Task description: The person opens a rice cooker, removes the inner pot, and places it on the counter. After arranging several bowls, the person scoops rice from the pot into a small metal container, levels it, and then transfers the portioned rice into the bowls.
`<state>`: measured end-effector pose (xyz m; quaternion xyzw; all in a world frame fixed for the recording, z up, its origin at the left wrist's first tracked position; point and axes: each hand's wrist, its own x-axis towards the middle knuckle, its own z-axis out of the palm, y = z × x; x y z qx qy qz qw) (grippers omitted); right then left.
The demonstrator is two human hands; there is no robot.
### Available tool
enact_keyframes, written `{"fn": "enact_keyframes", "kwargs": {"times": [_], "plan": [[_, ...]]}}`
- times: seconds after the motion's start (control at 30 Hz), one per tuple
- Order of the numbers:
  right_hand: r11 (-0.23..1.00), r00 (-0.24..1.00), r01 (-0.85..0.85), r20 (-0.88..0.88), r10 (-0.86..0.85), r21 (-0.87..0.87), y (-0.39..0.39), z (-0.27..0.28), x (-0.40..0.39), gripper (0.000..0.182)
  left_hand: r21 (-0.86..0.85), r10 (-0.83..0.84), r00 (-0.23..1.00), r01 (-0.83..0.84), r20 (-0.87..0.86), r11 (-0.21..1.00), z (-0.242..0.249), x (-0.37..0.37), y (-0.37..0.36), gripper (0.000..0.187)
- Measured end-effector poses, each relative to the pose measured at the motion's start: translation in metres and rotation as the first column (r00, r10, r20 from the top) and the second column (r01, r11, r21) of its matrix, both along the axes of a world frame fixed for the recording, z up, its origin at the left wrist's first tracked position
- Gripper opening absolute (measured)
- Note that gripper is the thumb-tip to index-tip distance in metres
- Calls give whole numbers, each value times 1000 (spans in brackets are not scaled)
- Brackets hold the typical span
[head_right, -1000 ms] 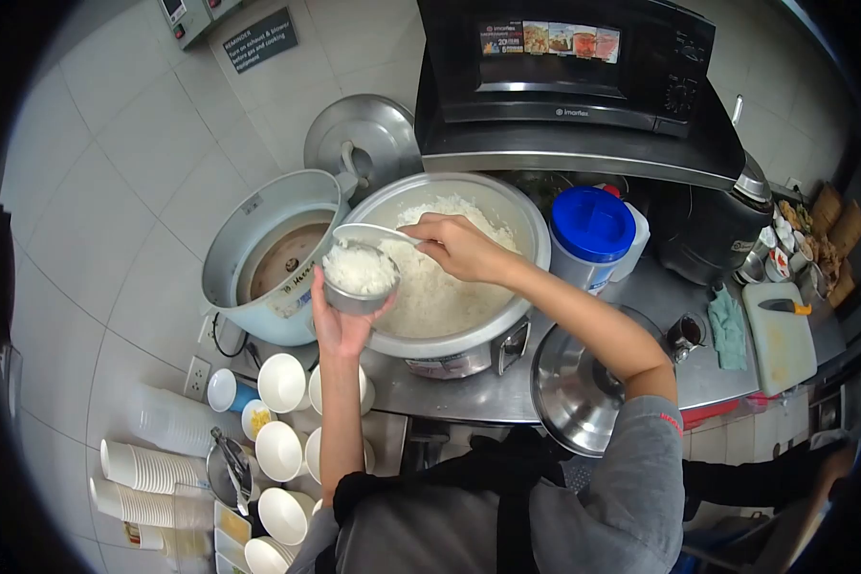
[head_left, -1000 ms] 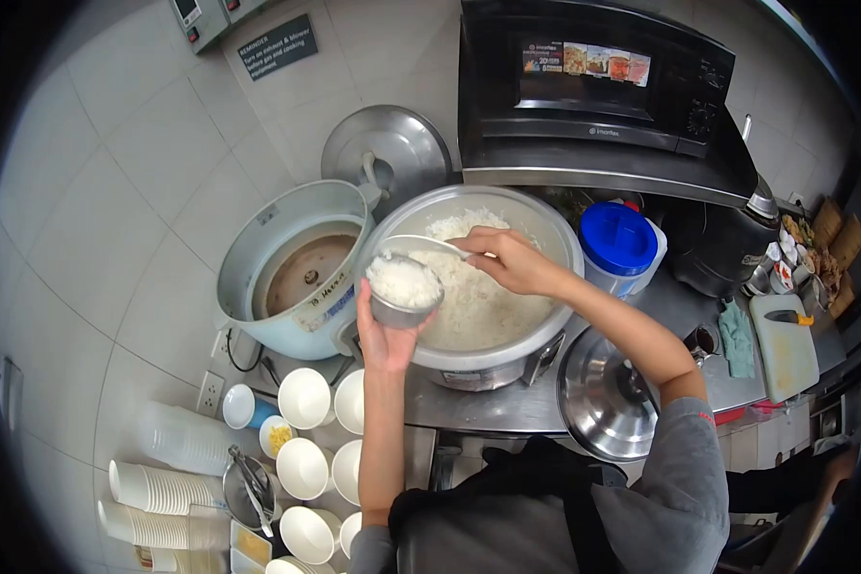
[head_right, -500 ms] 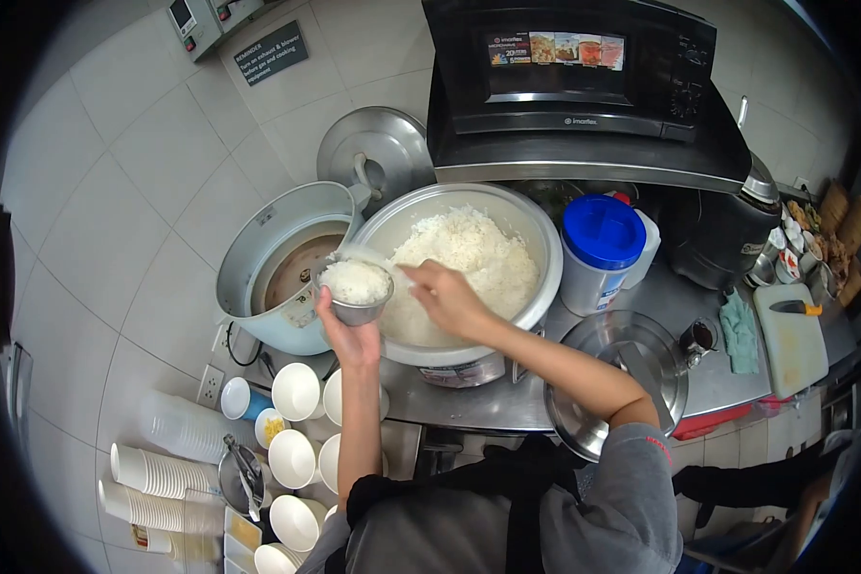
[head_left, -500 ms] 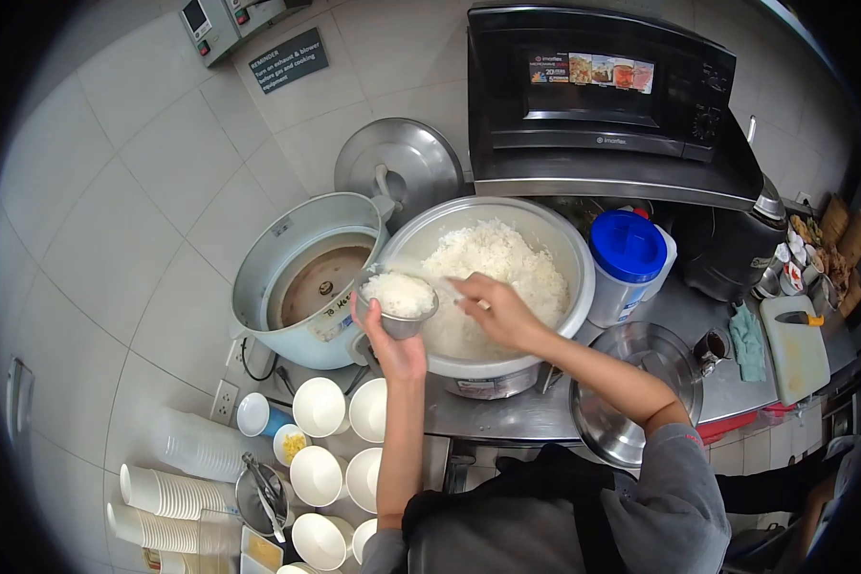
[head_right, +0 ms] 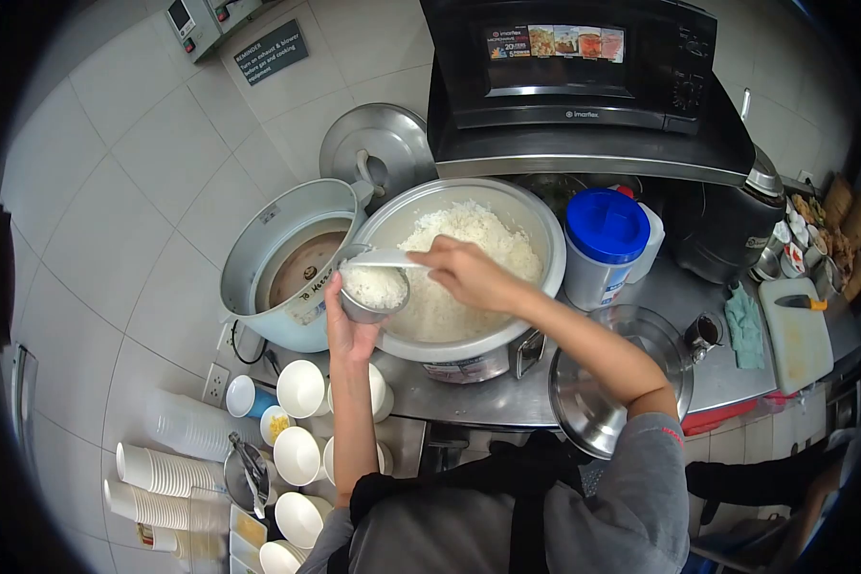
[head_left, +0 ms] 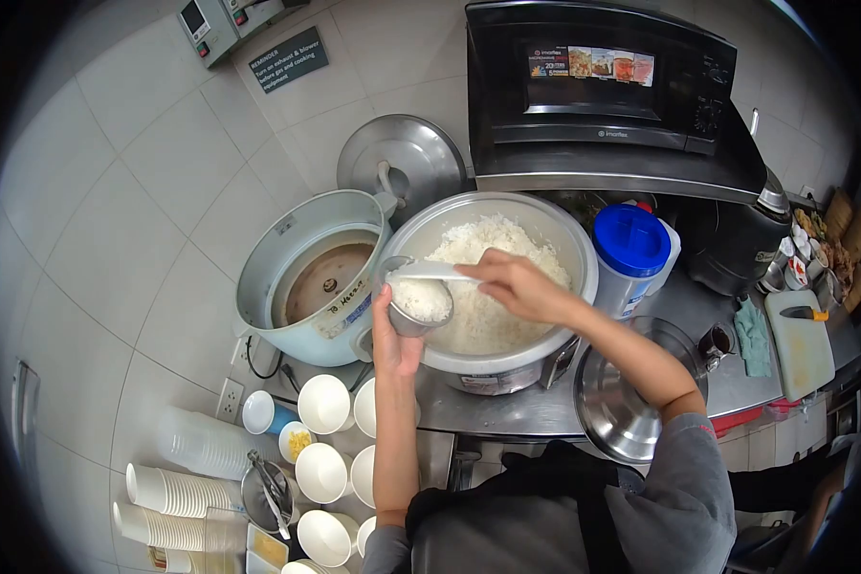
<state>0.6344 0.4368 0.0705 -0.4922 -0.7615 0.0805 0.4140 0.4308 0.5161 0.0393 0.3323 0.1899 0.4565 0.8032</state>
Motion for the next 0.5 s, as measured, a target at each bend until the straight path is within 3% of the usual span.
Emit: {"fn": "enact_keyframes", "kwargs": {"times": [0.07, 0.17, 0.2, 0.3, 0.33, 0.4, 0.47, 0.5], "plan": [[996, 997, 51, -56, -55, -68, -5, 9, 5, 45, -25, 18, 1000, -18, 1, 1000, 5, 5, -5, 52], [985, 982, 157, -117, -149, 65, -7, -24, -24, 39, -47, 28, 999, -26, 37, 999, 2, 13, -6, 54], [995, 986, 88, -146, -81, 39, -14, -24, -31, 38, -44, 30, 998, -27, 52, 999, 2, 15, -4, 55], [990, 965, 35, -252, -69, -139, -15, -15, -14, 39, 35, 136, 987, -139, 83, 990, -5, 19, -10, 60], [974, 951, 138, -251, -181, -178, -15, -13, -13, 41, 53, 226, 969, -232, 101, 971, -13, 24, -6, 57], [981, 956, 184, -222, -192, -56, -11, -38, -38, 42, 81, 397, 906, -411, 145, 908, -31, 37, 1, 55], [984, 975, 161, -170, -146, 77, -16, -39, -50, 38, 138, 425, 898, -438, 112, 888, -19, 43, -9, 55], [993, 954, 111, -276, -115, -30, -13, -37, -44, 39, 169, 444, 892, -453, 91, 875, -15, 42, -13, 55]]}}
